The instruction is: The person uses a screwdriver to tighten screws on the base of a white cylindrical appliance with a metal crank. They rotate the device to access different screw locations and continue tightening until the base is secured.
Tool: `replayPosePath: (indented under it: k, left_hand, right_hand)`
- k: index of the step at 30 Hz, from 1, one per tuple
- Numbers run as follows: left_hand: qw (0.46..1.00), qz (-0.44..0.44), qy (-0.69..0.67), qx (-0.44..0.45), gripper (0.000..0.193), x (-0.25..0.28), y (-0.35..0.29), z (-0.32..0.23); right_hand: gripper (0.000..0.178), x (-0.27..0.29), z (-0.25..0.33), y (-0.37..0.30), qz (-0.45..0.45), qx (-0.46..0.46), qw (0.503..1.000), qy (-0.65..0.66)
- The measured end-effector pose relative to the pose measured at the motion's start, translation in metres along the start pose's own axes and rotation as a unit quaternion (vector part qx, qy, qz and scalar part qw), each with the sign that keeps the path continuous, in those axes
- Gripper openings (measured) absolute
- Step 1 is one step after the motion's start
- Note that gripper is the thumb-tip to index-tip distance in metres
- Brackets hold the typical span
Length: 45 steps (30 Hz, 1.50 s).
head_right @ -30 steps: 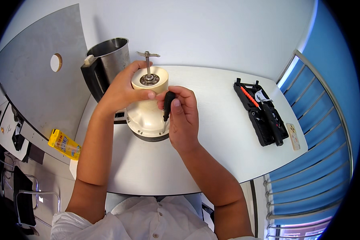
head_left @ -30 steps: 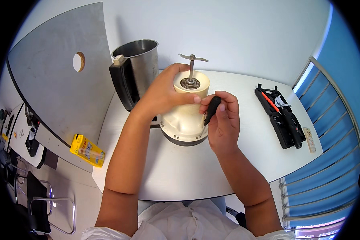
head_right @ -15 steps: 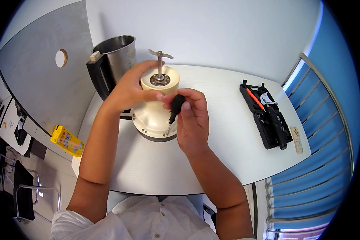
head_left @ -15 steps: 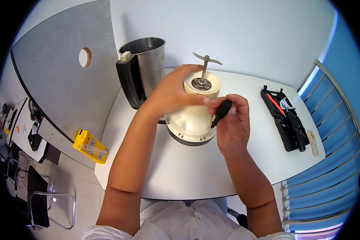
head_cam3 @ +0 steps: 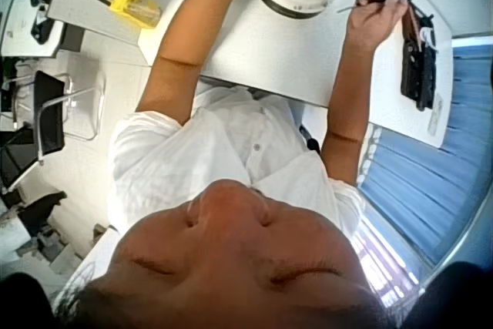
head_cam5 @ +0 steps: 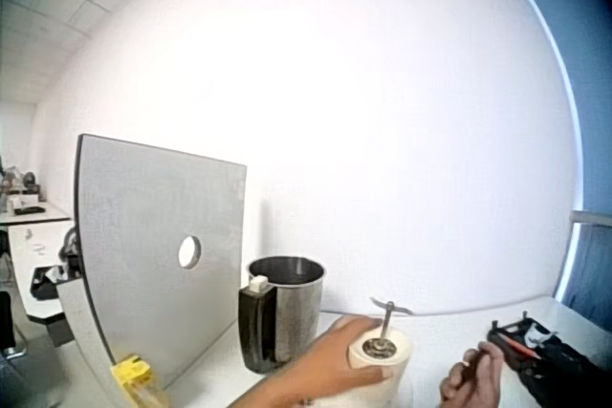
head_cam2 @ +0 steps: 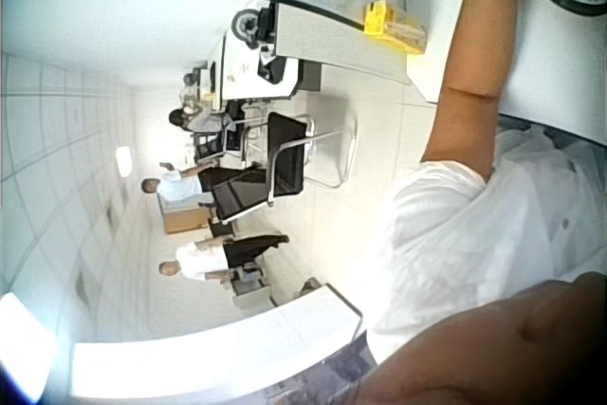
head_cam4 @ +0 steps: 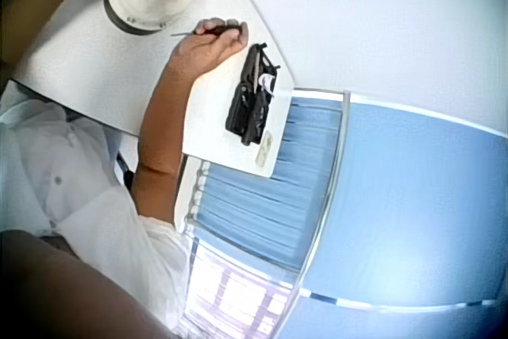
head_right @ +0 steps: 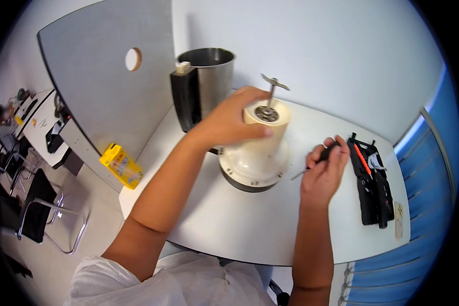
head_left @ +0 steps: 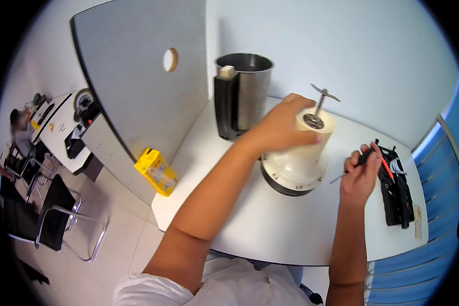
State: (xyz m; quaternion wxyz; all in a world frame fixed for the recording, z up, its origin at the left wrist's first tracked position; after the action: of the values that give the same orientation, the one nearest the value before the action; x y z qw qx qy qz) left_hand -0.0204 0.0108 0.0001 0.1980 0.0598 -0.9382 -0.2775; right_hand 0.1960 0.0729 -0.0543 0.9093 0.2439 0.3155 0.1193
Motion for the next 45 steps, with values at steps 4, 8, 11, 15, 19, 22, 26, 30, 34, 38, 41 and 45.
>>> replayPosePath:
  k: [4,8,11,15,19,22,26,30,34,38,41,45]
  left_hand:
    - [0.999,0.029,0.017,-0.02,0.071,0.008,-0.001,0.001]
    - [0.99,0.043,-0.133,0.033,0.071,0.005,-0.001,0.005]
    - [0.983,0.042,-0.173,0.042,0.073,-0.002,0.003,0.01]
    - [0.979,0.034,-0.196,0.04,0.08,-0.001,0.003,0.019]
    - [0.988,0.016,-0.151,0.011,0.08,-0.004,0.005,0.018]
    - [0.985,0.029,-0.168,0.022,0.079,-0.007,0.005,0.016]
    - [0.986,0.035,-0.162,0.015,0.076,-0.005,0.004,0.016]
    - [0.988,0.035,-0.152,0.016,0.075,-0.003,0.004,0.016]
    - [0.989,0.035,-0.144,0.02,0.075,-0.004,0.004,0.014]
    - [0.99,0.04,-0.136,0.015,0.075,-0.003,0.005,0.015]
    - [0.991,0.04,-0.126,0.01,0.076,-0.003,0.005,0.015]
    - [0.991,0.041,-0.127,0.007,0.076,-0.003,0.005,0.015]
  right_hand:
    - [0.029,-0.013,-0.001,-0.005,0.038,0.008,0.999,0.007]
    - [0.031,-0.02,-0.001,-0.009,0.075,0.011,0.997,0.018]
    - [0.032,-0.02,-0.004,-0.016,0.119,0.0,0.992,0.033]
    - [0.029,-0.028,-0.003,-0.023,0.134,0.014,0.991,0.021]
    - [0.028,-0.03,0.0,-0.023,0.132,0.027,0.991,-0.008]
    - [0.029,-0.029,-0.003,-0.024,0.139,0.02,0.99,-0.003]
    - [0.029,-0.03,-0.005,-0.026,0.149,0.017,0.989,0.0]
    - [0.029,-0.03,-0.007,-0.026,0.167,0.031,0.985,0.005]
    - [0.029,-0.03,-0.007,-0.026,0.169,0.03,0.985,0.006]
    - [0.029,-0.029,-0.008,-0.027,0.175,0.031,0.984,0.004]
    - [0.029,-0.03,-0.007,-0.027,0.176,0.025,0.984,0.006]
    - [0.029,-0.032,-0.004,-0.028,0.176,0.009,0.984,-0.006]
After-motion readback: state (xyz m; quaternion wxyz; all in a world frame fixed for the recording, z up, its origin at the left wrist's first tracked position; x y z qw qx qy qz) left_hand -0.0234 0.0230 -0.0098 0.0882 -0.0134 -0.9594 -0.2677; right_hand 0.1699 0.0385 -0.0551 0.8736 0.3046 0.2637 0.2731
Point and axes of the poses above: each hand's wrist, its own y-axis towards the middle knuckle, its own x-axis out of the back of the hand, z = x × y, the point moved 1 cm from there along y, towards the middle knuckle, and after that the axes turned 9 degrees about -y, right-handed, at the moved point
